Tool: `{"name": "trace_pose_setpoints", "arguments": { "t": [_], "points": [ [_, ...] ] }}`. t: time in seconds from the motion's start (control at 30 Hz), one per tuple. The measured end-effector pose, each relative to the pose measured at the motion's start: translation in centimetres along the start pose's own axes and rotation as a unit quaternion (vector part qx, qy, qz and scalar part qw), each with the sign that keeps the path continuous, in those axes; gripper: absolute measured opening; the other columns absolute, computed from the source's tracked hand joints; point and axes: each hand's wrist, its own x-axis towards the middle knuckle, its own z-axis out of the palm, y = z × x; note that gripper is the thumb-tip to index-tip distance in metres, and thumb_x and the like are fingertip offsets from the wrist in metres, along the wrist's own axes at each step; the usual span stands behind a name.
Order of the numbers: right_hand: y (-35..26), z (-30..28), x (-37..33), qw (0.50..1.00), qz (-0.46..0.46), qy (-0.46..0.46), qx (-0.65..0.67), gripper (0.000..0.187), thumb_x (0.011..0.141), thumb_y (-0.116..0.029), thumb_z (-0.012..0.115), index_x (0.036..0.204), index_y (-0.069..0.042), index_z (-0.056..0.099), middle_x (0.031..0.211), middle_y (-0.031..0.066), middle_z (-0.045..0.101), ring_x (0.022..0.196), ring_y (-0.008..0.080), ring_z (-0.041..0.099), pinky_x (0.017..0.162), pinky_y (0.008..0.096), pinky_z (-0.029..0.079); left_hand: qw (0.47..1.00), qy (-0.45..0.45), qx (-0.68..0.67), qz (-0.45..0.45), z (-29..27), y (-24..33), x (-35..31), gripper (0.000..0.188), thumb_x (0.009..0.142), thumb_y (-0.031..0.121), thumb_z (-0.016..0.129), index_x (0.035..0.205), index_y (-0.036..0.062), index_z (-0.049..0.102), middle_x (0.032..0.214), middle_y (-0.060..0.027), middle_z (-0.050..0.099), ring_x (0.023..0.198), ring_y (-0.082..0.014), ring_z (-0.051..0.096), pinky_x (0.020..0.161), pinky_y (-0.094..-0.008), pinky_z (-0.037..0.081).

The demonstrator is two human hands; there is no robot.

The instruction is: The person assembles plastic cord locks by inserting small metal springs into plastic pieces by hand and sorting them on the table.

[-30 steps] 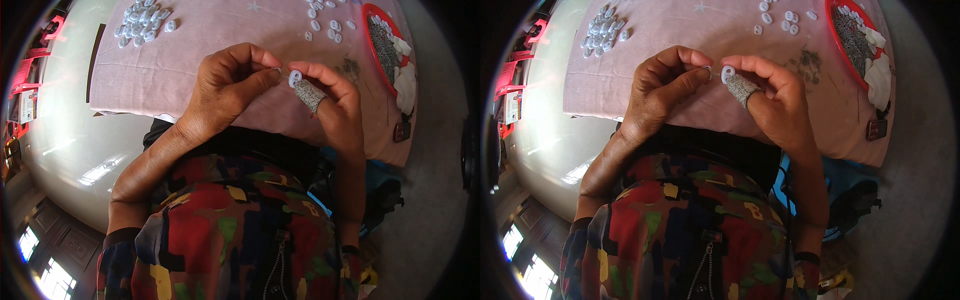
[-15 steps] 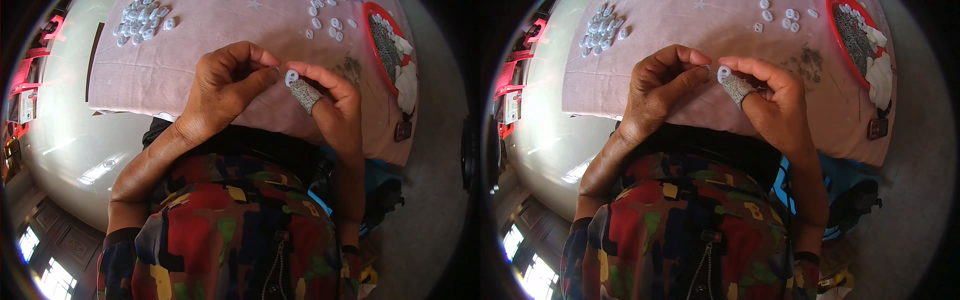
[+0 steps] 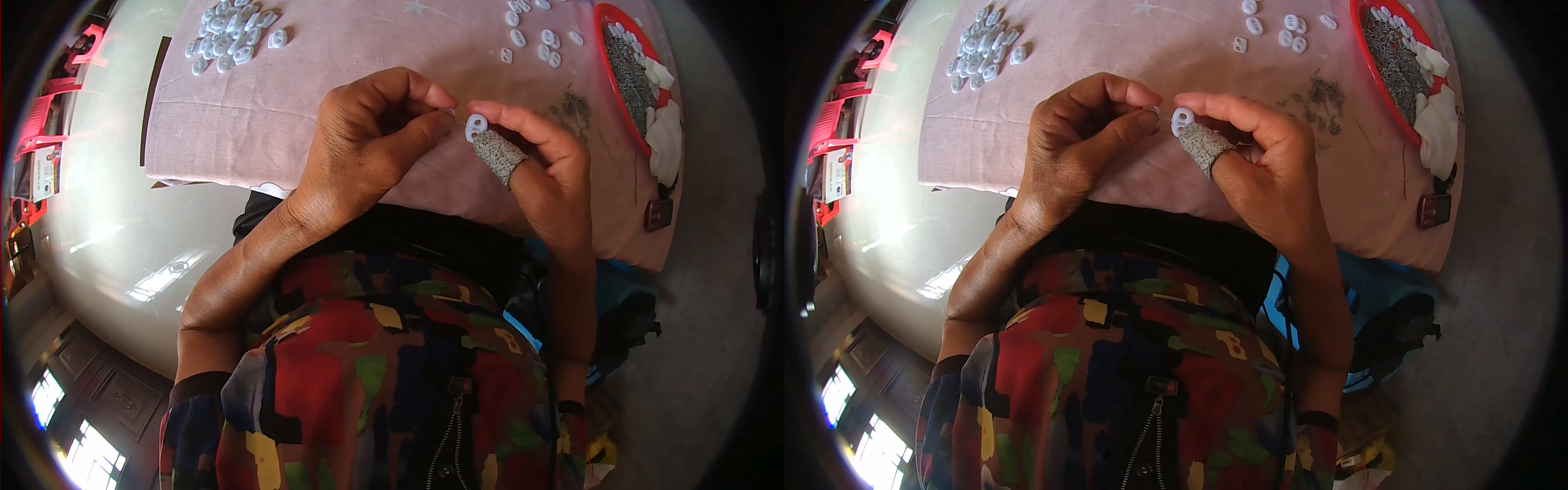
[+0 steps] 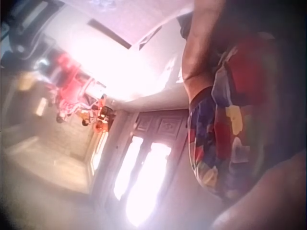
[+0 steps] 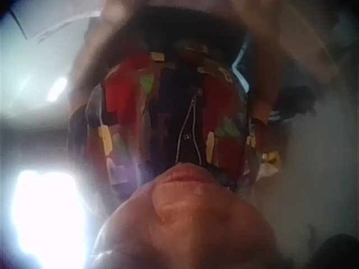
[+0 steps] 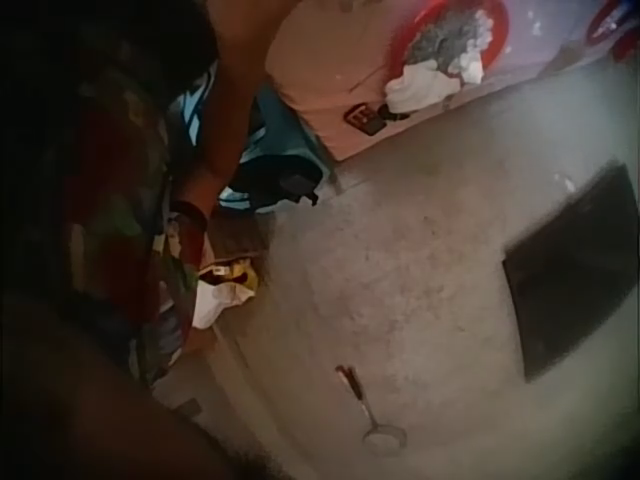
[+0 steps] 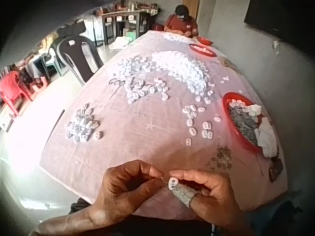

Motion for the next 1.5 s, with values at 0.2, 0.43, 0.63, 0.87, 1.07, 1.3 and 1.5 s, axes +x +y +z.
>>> {"name": "trace_pose_setpoints", "arguments": {
  "t": [0.2, 0.43, 0.63, 0.87, 1.07, 1.3, 1.5],
  "points": [
    [-0.1, -0.1, 0.0, 1.000, -0.004, -0.009, -0.003, 0.030, 0.087, 0.008, 0.058, 0.115, 0.005, 0.068, 0.104, 0.0085, 0.071, 0.097, 0.0111, 0.065, 0.087, 0.0242, 0.051, 1.000, -0.002, -0.017, -0.005, 0.2, 0.1, 0.0, 0.014, 0.093, -0.001, 0.065, 0.107, -0.0021, 0.064, 0.098, -0.0042, 0.068, 0.093, -0.0088, 0.064, 0.087, -0.0224, 0.051],
    [0.3, -0.1, 0.1, 1.000, -0.004, -0.009, 0.017, 0.036, 0.083, 0.011, 0.052, 0.117, 0.007, 0.065, 0.105, 0.0100, 0.070, 0.099, 0.0120, 0.065, 0.088, 0.0254, 0.051, 0.999, -0.021, -0.025, 0.007, 0.2, -0.1, 0.0, 0.014, 0.094, -0.002, 0.064, 0.108, -0.0020, 0.065, 0.101, -0.0050, 0.069, 0.094, -0.0086, 0.063, 0.088, -0.0227, 0.051],
    [0.2, -0.1, 0.1, 1.000, -0.015, -0.014, 0.015, 0.034, 0.083, 0.011, 0.053, 0.115, 0.006, 0.065, 0.104, 0.0093, 0.070, 0.097, 0.0123, 0.064, 0.088, 0.0258, 0.051, 0.998, -0.014, -0.064, 0.010, 0.2, -0.2, 0.0, 0.013, 0.094, 0.002, 0.066, 0.106, -0.0013, 0.069, 0.091, -0.0017, 0.069, 0.080, -0.0056, 0.061, 0.073, -0.0206, 0.051],
    [0.1, -0.3, 0.2, 0.999, 0.002, -0.023, 0.031, 0.032, 0.084, 0.011, 0.054, 0.114, 0.006, 0.066, 0.103, 0.0088, 0.069, 0.097, 0.0123, 0.064, 0.087, 0.0261, 0.051, 0.997, -0.030, -0.066, -0.008, -0.2, 0.3, 0.0, 0.015, 0.093, 0.005, 0.067, 0.108, 0.0013, 0.068, 0.094, -0.0007, 0.070, 0.074, -0.0038, 0.058, 0.067, -0.0171, 0.047],
    [-0.3, -0.4, 0.5, 0.998, 0.013, -0.039, 0.042, 0.029, 0.086, 0.010, 0.055, 0.112, 0.006, 0.066, 0.102, 0.0080, 0.070, 0.097, 0.0126, 0.066, 0.087, 0.0257, 0.052, 0.997, -0.046, -0.057, -0.007, -0.6, 0.2, 0.2, 0.015, 0.093, 0.005, 0.068, 0.107, 0.0018, 0.069, 0.093, -0.0016, 0.070, 0.073, -0.0038, 0.060, 0.063, -0.0159, 0.046],
    [-0.1, -0.4, 0.7, 0.999, -0.007, -0.031, 0.023, 0.025, 0.087, 0.009, 0.059, 0.110, 0.006, 0.069, 0.100, 0.0096, 0.073, 0.093, 0.0121, 0.067, 0.083, 0.0239, 0.054, 0.998, -0.027, -0.040, -0.044, -0.2, 0.8, 0.0, 0.014, 0.094, 0.006, 0.067, 0.107, 0.0012, 0.069, 0.089, -0.0027, 0.071, 0.070, -0.0047, 0.061, 0.059, -0.0173, 0.046],
    [-0.1, -0.1, 0.9, 1.000, -0.012, -0.027, 0.002, 0.024, 0.088, 0.008, 0.060, 0.110, 0.005, 0.069, 0.099, 0.0090, 0.073, 0.093, 0.0112, 0.067, 0.083, 0.0235, 0.053, 0.998, -0.015, -0.047, -0.045, 0.0, 0.6, -0.2, 0.015, 0.095, 0.006, 0.066, 0.108, 0.0007, 0.068, 0.090, -0.0050, 0.072, 0.071, -0.0057, 0.062, 0.061, -0.0182, 0.048]
  ]
}}
